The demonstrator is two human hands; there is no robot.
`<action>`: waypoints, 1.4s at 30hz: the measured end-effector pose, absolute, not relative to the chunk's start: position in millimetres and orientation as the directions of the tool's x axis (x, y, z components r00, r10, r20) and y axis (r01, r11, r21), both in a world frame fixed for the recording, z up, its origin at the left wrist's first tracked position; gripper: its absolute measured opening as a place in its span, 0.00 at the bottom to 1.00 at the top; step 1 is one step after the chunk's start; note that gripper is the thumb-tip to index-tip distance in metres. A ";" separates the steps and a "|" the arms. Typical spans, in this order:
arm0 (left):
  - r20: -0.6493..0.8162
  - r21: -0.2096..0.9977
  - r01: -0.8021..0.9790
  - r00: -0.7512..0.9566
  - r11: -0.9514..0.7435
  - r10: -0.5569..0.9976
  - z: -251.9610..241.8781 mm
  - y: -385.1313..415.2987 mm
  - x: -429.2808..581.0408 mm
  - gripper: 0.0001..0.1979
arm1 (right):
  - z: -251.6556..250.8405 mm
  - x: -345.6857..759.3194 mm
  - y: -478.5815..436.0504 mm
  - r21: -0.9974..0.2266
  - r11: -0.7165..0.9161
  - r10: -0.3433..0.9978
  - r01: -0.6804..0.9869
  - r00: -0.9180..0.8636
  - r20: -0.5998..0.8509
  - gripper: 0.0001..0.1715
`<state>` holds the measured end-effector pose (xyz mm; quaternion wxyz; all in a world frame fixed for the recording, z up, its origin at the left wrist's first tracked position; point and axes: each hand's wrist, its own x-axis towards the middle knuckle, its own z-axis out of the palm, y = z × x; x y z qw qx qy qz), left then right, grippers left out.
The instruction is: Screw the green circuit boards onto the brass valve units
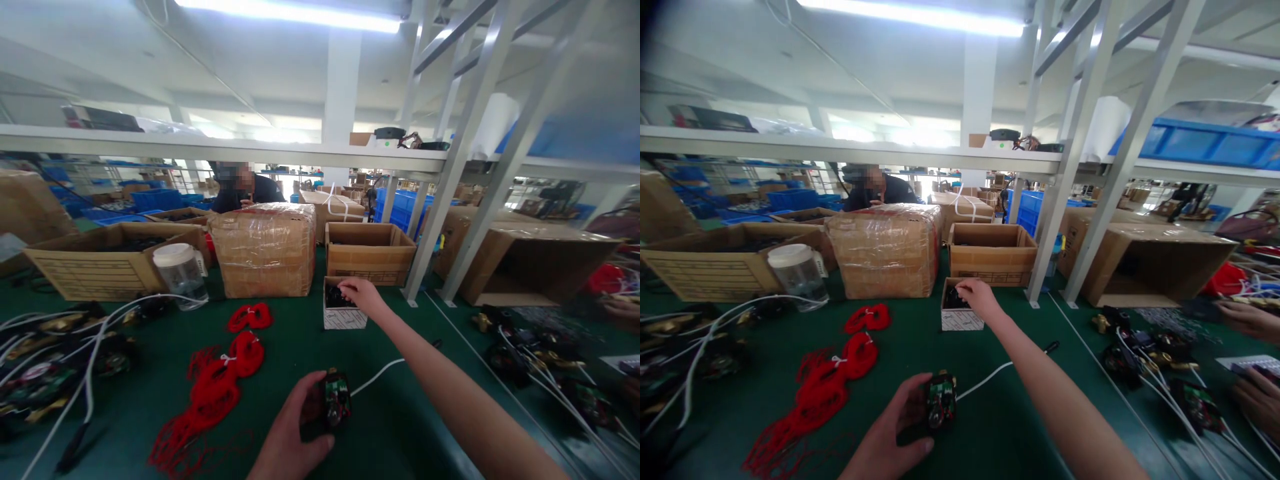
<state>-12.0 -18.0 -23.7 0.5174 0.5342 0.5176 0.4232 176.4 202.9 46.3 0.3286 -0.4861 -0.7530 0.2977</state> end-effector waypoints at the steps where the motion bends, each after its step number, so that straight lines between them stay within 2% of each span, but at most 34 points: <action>1: -0.079 0.991 0.112 0.110 0.067 0.991 -26.1 -17.6 -12.5 0.40 | 46.5 178.3 190.1 -0.808 0.346 0.924 0.477 -0.322 0.206 0.11; 6: -0.054 0.993 0.107 0.122 0.041 0.991 -37.1 -14.2 -14.2 0.41 | 38.6 190.2 107.8 -0.934 0.308 0.900 0.182 -0.373 0.224 0.16; 9: -0.069 0.992 0.110 0.124 0.055 0.990 -36.9 -12.9 -14.4 0.40 | 31.2 194.9 69.6 -0.979 0.131 0.897 -0.156 -0.403 0.184 0.21; 11: -0.076 0.991 0.118 0.138 0.060 0.988 -34.7 -12.9 -14.0 0.40 | 27.8 196.6 54.0 -0.962 0.049 0.893 -0.269 -0.420 0.162 0.22; 21: -0.041 0.994 0.109 0.111 0.029 0.993 -38.4 -14.1 -10.5 0.39 | 7.9 195.8 26.0 -0.907 -0.076 0.895 -0.414 -0.429 0.121 0.18; 26: -0.050 0.989 0.148 0.144 0.028 0.988 -42.1 -10.5 -13.2 0.39 | 6.9 190.3 14.5 -0.834 -0.206 0.896 -0.512 -0.441 0.050 0.13; 30: -0.064 0.988 0.150 0.182 0.037 0.981 -36.0 -9.4 -13.3 0.40 | 6.9 190.8 10.6 -0.868 -0.251 0.890 -0.428 -0.455 -0.033 0.12; 33: -0.074 0.987 0.152 0.162 0.050 0.984 -28.2 -10.7 -11.7 0.38 | 8.2 196.9 13.1 -0.964 -0.168 0.906 -0.208 -0.417 -0.068 0.12; 35: -0.078 0.986 0.154 0.143 0.056 0.987 -24.1 -11.7 -9.9 0.37 | 10.6 201.5 14.9 -0.998 -0.049 0.916 -0.030 -0.400 -0.033 0.12; 39: -0.043 0.987 0.161 0.107 0.025 0.993 -22.0 -12.4 -4.6 0.36 | 12.2 202.6 15.2 -0.933 0.216 0.906 0.286 -0.416 0.082 0.12; 42: 0.000 0.971 0.239 0.068 -0.016 0.998 -23.6 -12.4 -0.9 0.36 | 7.1 195.9 13.8 -0.893 0.234 0.913 0.383 -0.403 0.067 0.17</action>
